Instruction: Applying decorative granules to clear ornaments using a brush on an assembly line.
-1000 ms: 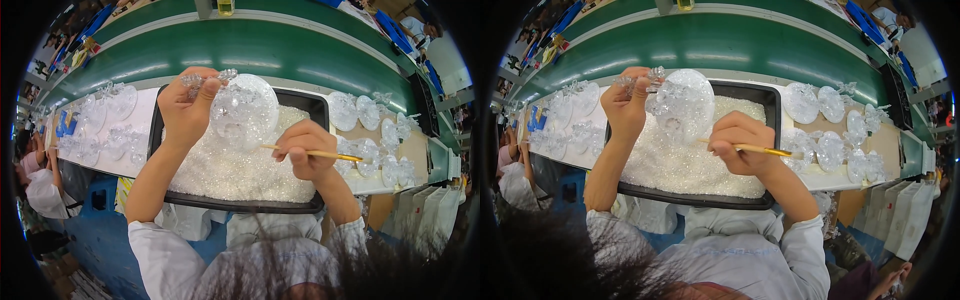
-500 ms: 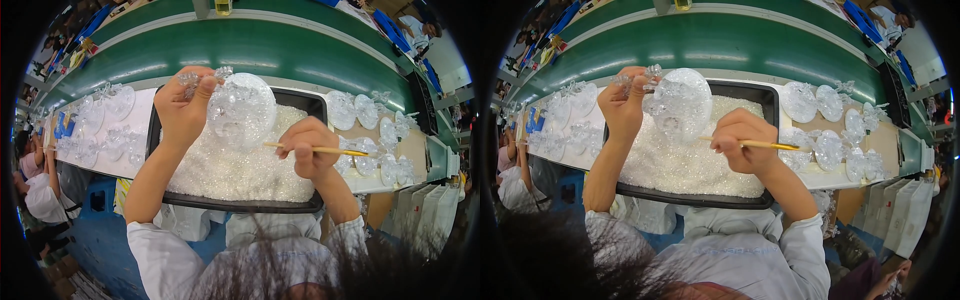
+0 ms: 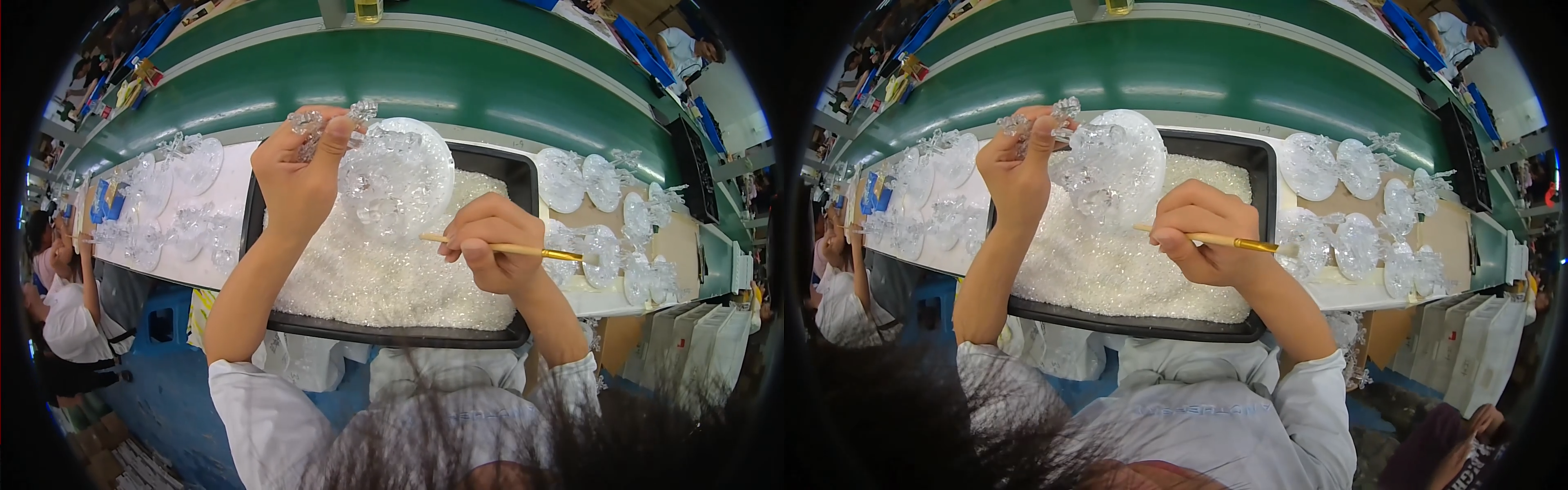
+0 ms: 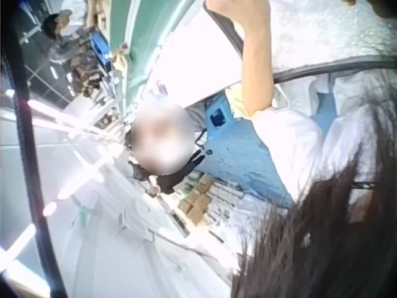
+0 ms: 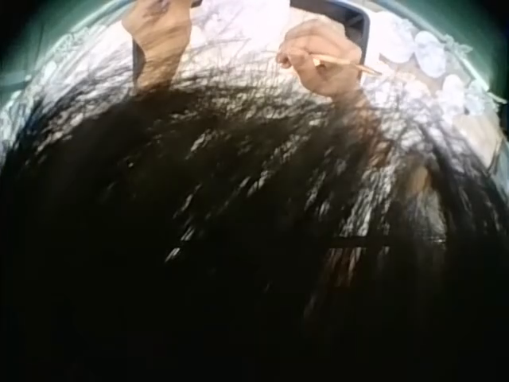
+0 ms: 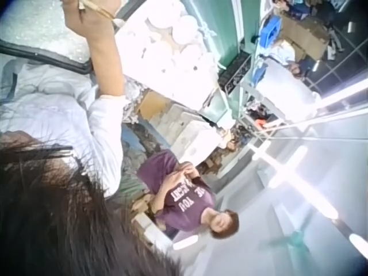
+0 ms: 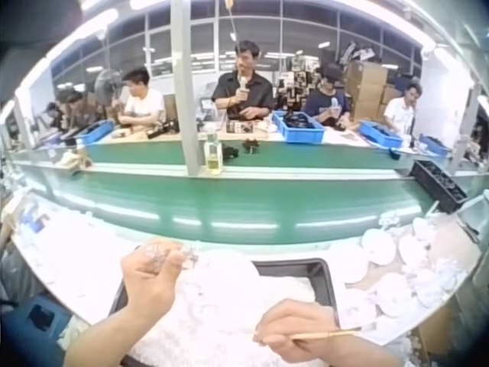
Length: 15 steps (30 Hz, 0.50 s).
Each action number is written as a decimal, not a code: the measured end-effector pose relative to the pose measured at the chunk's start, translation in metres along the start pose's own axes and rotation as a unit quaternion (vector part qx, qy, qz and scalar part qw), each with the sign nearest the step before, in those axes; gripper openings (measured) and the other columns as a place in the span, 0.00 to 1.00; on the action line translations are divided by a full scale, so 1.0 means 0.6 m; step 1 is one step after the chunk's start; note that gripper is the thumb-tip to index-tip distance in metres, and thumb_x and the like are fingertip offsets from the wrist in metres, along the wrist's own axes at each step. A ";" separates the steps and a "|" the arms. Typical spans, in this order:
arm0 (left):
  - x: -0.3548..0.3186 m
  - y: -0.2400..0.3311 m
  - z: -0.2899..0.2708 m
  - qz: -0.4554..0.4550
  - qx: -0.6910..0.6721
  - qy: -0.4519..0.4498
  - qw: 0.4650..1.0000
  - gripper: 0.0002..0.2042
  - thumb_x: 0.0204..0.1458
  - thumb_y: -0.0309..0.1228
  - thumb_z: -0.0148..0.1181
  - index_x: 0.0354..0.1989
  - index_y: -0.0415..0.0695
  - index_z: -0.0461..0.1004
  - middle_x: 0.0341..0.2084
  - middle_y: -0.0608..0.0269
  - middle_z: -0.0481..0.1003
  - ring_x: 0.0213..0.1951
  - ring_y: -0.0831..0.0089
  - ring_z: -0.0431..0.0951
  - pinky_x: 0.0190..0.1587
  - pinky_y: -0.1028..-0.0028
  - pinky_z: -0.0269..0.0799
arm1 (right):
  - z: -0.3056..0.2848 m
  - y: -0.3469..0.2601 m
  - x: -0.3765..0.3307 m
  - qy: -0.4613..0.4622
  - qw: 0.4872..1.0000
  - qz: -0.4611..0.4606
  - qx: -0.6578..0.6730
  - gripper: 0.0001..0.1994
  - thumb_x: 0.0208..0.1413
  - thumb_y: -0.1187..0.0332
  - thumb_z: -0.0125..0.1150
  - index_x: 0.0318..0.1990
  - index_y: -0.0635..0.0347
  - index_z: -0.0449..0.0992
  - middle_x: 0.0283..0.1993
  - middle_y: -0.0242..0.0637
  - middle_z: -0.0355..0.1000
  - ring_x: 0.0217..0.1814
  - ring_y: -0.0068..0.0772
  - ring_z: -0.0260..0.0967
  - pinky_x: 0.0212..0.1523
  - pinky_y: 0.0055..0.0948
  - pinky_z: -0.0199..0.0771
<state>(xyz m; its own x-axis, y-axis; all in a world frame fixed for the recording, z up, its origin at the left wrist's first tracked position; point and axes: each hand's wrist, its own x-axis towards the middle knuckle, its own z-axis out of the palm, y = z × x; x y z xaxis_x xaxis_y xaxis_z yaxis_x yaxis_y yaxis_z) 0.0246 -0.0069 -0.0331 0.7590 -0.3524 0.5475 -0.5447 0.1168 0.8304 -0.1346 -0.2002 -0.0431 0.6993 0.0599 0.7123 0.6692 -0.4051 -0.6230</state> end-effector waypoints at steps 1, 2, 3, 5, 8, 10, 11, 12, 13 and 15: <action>0.000 0.000 -0.001 -0.004 0.002 0.004 1.000 0.12 0.65 0.33 0.58 0.40 0.33 0.79 0.35 0.58 0.81 0.38 0.72 0.81 0.39 0.75 0.80 | -0.001 0.000 0.000 0.000 1.000 0.000 -0.003 0.17 0.69 0.63 0.53 0.31 0.68 0.77 0.33 0.45 0.73 0.26 0.28 0.77 0.24 0.22 0.79; 0.000 0.000 -0.001 -0.004 0.003 0.004 1.000 0.12 0.65 0.33 0.58 0.40 0.33 0.79 0.35 0.58 0.81 0.38 0.72 0.81 0.39 0.75 0.80 | 0.000 0.001 0.000 0.001 1.000 0.001 -0.005 0.17 0.69 0.63 0.53 0.32 0.68 0.77 0.33 0.45 0.73 0.26 0.28 0.77 0.25 0.23 0.79; 0.000 0.000 -0.003 -0.001 0.015 0.005 1.000 0.13 0.65 0.33 0.58 0.41 0.33 0.79 0.35 0.58 0.81 0.38 0.72 0.81 0.39 0.75 0.80 | 0.001 0.002 0.000 0.001 1.000 0.000 -0.004 0.17 0.69 0.63 0.53 0.32 0.68 0.77 0.33 0.45 0.73 0.26 0.28 0.77 0.25 0.23 0.79; 0.001 0.001 -0.001 0.002 0.027 0.006 1.000 0.13 0.65 0.33 0.58 0.41 0.32 0.79 0.35 0.58 0.81 0.38 0.72 0.82 0.39 0.75 0.80 | 0.003 0.004 -0.002 -0.003 1.000 -0.001 -0.002 0.17 0.68 0.62 0.54 0.32 0.68 0.78 0.33 0.45 0.73 0.26 0.28 0.77 0.26 0.23 0.80; 0.002 0.003 0.012 0.003 -0.022 0.038 0.999 0.13 0.62 0.35 0.63 0.37 0.35 0.80 0.29 0.64 0.81 0.31 0.80 0.78 0.35 0.80 0.73 | 0.004 0.002 -0.002 -0.025 1.000 0.007 -0.008 0.17 0.67 0.62 0.56 0.32 0.68 0.78 0.33 0.44 0.74 0.28 0.29 0.78 0.27 0.23 0.80; 0.000 0.007 0.014 -0.013 -0.037 0.048 0.998 0.13 0.61 0.35 0.63 0.36 0.35 0.80 0.29 0.64 0.80 0.31 0.80 0.78 0.35 0.80 0.73 | 0.007 0.001 0.000 -0.029 1.000 0.001 -0.008 0.16 0.67 0.63 0.57 0.33 0.68 0.79 0.33 0.44 0.74 0.28 0.29 0.78 0.28 0.24 0.80; -0.001 0.006 0.013 -0.013 -0.036 0.049 0.998 0.13 0.61 0.35 0.63 0.36 0.35 0.80 0.29 0.64 0.80 0.31 0.80 0.78 0.35 0.80 0.73 | 0.009 0.000 0.001 -0.033 0.999 -0.004 -0.009 0.15 0.66 0.63 0.58 0.33 0.67 0.80 0.33 0.43 0.75 0.29 0.30 0.78 0.29 0.24 0.80; -0.002 0.003 0.013 -0.011 -0.032 0.047 0.998 0.12 0.61 0.35 0.64 0.37 0.35 0.80 0.28 0.64 0.80 0.31 0.80 0.78 0.35 0.80 0.73 | 0.010 0.000 0.001 -0.034 0.999 -0.005 -0.008 0.15 0.66 0.63 0.58 0.33 0.67 0.80 0.33 0.43 0.75 0.29 0.30 0.78 0.29 0.24 0.80; -0.003 0.000 0.012 -0.009 -0.028 0.044 0.999 0.12 0.61 0.34 0.64 0.37 0.35 0.81 0.28 0.64 0.80 0.31 0.80 0.78 0.34 0.80 0.73 | 0.011 0.001 0.001 -0.042 0.999 -0.009 -0.013 0.13 0.65 0.64 0.60 0.33 0.66 0.80 0.33 0.42 0.76 0.30 0.31 0.78 0.30 0.25 0.80; -0.005 0.000 0.015 -0.018 -0.032 0.049 0.998 0.12 0.61 0.34 0.64 0.36 0.35 0.81 0.28 0.64 0.80 0.30 0.80 0.78 0.34 0.81 0.73 | 0.014 0.002 0.001 -0.052 0.998 -0.014 -0.017 0.11 0.63 0.65 0.62 0.34 0.65 0.81 0.33 0.41 0.76 0.31 0.31 0.78 0.31 0.25 0.80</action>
<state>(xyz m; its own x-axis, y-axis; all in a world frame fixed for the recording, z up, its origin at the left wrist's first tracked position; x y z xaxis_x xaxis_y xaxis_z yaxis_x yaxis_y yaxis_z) 0.0193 -0.0143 -0.0356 0.8113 -0.2646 0.5214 -0.4941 0.1666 0.8533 -0.1310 -0.1929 -0.0463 0.7041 0.1646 0.6908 0.6811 -0.4317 -0.5913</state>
